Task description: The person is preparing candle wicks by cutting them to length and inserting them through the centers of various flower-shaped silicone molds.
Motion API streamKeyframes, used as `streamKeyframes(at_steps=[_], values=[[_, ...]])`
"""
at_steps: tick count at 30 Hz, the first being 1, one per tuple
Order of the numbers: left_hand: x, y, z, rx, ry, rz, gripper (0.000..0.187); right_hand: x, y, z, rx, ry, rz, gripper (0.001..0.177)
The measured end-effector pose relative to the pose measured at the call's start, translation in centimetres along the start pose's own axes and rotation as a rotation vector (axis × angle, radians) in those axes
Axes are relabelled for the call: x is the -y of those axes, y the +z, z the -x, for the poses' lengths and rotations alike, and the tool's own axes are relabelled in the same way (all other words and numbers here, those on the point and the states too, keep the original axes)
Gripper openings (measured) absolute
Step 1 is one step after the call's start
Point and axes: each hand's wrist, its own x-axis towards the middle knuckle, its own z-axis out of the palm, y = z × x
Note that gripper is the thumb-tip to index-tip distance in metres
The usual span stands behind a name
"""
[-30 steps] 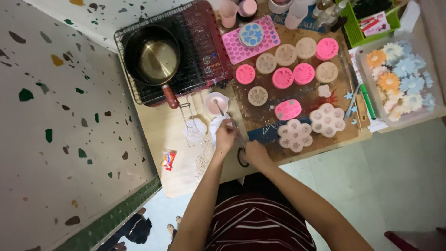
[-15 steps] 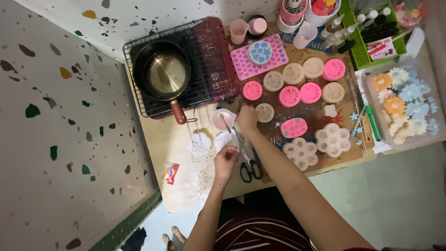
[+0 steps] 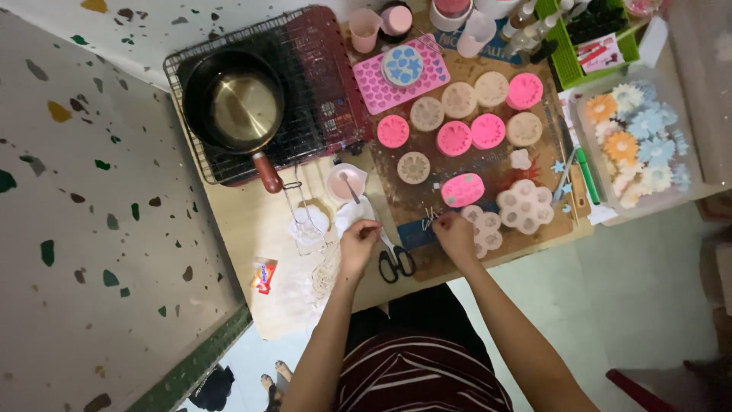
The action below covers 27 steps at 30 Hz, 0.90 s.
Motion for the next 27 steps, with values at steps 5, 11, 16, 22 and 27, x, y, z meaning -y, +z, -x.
streamKeyframes(at_steps=[5,11,16,22,27], values=[[2.0,0.3,-0.5,0.037,-0.011,0.141,0.017,4.4,-2.9,4.0,-0.093,0.094,-0.090,0.018],[2.5,0.3,-0.4,0.032,-0.009,0.210,0.035,6.7,2.1,10.5,0.129,-0.220,0.053,0.022],[1.9,0.0,-0.2,0.030,-0.036,0.215,0.042,7.2,4.9,11.1,0.144,-0.397,0.334,0.041],[-0.2,0.3,-0.8,0.059,-0.048,0.251,0.043,7.4,2.0,9.6,0.330,-0.054,0.223,0.039],[0.3,0.7,-1.7,0.130,-0.057,0.441,0.045,1.4,-2.6,11.7,0.894,0.615,-1.063,0.020]])
